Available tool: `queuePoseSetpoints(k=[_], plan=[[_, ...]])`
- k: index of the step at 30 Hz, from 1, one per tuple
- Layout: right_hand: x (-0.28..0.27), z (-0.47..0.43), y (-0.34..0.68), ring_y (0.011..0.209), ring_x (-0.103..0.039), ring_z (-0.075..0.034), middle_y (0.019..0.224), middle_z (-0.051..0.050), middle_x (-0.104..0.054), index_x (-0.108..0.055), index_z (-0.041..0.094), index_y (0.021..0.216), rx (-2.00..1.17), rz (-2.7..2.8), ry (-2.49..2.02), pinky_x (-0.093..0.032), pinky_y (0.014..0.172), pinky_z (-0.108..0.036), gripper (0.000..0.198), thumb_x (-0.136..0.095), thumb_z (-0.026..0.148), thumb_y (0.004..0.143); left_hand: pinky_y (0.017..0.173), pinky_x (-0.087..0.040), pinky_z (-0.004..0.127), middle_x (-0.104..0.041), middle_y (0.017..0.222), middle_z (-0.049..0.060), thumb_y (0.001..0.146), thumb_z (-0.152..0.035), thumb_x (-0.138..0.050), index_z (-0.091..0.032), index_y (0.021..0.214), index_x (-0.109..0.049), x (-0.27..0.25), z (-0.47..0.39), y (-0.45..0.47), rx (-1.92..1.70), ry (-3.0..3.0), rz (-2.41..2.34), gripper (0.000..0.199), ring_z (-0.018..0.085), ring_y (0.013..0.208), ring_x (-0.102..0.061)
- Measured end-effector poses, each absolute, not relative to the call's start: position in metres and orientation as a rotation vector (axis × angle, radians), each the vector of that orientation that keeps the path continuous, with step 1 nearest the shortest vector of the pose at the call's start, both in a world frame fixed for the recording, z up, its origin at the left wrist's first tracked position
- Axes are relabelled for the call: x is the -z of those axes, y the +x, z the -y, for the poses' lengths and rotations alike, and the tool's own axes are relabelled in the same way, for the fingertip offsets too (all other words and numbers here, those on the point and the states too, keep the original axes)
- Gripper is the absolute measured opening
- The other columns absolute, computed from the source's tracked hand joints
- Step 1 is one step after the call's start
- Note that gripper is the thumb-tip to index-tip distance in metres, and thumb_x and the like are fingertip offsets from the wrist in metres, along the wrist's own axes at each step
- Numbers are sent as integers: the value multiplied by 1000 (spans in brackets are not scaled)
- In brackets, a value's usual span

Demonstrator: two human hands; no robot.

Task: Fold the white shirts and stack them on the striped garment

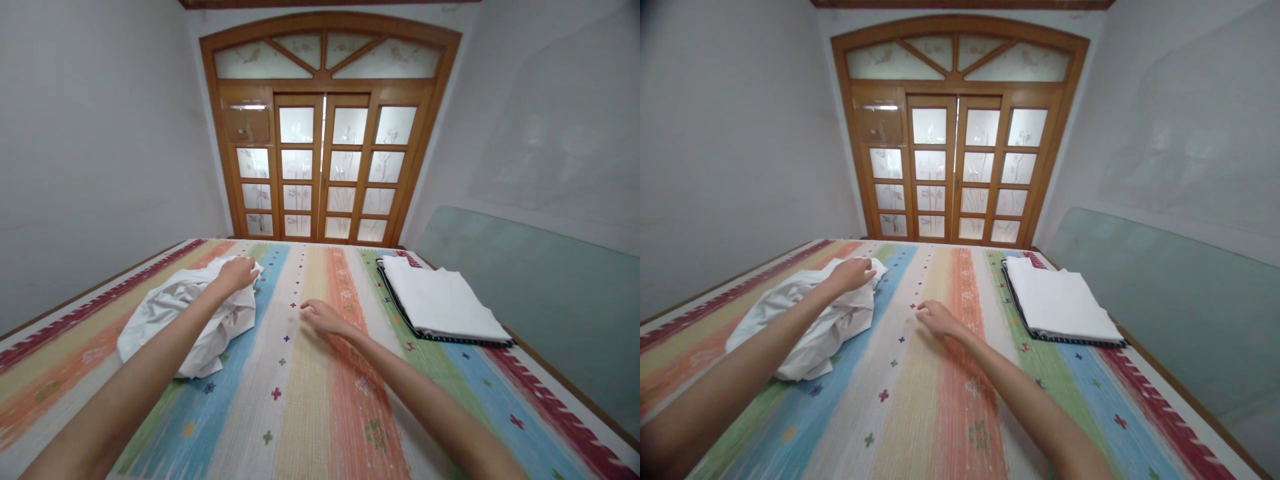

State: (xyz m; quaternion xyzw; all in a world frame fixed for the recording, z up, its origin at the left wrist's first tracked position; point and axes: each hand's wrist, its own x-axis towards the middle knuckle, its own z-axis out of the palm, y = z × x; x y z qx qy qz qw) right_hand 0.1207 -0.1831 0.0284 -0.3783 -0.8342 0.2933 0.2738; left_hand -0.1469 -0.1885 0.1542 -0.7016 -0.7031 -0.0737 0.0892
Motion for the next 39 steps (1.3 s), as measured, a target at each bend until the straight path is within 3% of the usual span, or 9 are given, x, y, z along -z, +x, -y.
queuePoseSetpoints(k=[4,7,11,15,18,23,28,34,39], plan=[[-22,191,97,105,-61,-26,108,-9,-71,-70,20,98,-828,2310,-928,-43,97,-41,21,-59,29,83,93,-43,53,-63,123,22,71,-33,-66,-15,106,-68,-146,193,-171,-71,-2037,2196,40,41,117,-55],[-19,195,83,102,-61,-24,106,-8,-71,-70,21,96,-877,2270,-883,-44,96,-41,18,-59,29,83,88,-47,44,-66,113,22,84,-30,-53,-13,102,-70,-133,198,-186,-47,-2062,2232,30,36,112,-59],[-15,198,59,102,-61,-22,108,-8,-68,-66,21,96,-1176,2014,-854,-46,95,-40,19,-60,34,84,86,-48,38,-68,105,20,95,-28,-35,-12,104,-68,-116,207,-179,22,-2080,2127,38,31,107,-60],[-19,196,34,82,-65,-18,97,-5,-66,-55,24,114,-1691,1482,-944,-54,78,-36,36,-59,45,86,88,-47,39,-68,100,19,97,-26,-34,-11,100,-69,-98,221,-152,66,-2191,1993,38,30,107,-59],[-23,189,20,70,-64,-16,90,-2,-66,-45,26,124,-1784,1174,-923,-56,65,-33,49,-64,44,83,94,-44,40,-68,103,18,94,-19,-38,-12,99,-69,-77,232,-130,117,-2322,1744,32,29,109,-57],[-15,175,12,69,-62,-16,81,0,-66,-56,20,105,-1471,1070,-1044,-51,59,-26,44,-71,27,64,94,-44,38,-63,119,20,87,-7,-40,-8,117,-62,-45,245,-107,137,-2297,1481,37,28,115,-55],[-17,161,29,71,-61,-17,73,0,-66,-60,18,74,-1159,1204,-1091,-47,61,-24,20,-66,23,55,103,-39,44,-59,131,17,89,-21,-46,-11,127,-58,-44,251,-112,294,-2227,1345,41,30,121,-52],[-67,133,69,72,-60,-18,75,-2,-68,-62,18,77,-780,1205,-985,-47,66,-26,21,-63,27,59,117,-5,59,-35,154,13,83,-49,-55,-18,149,-36,-50,263,-135,490,-2040,1407,75,37,144,-23],[-107,101,122,75,-60,-17,81,-4,-69,-63,15,84,-544,1036,-961,-48,69,-27,27,-63,28,60,116,-10,57,-25,158,15,85,-42,-53,-17,153,-24,-51,269,-151,488,-1967,1518,79,37,146,-16]])
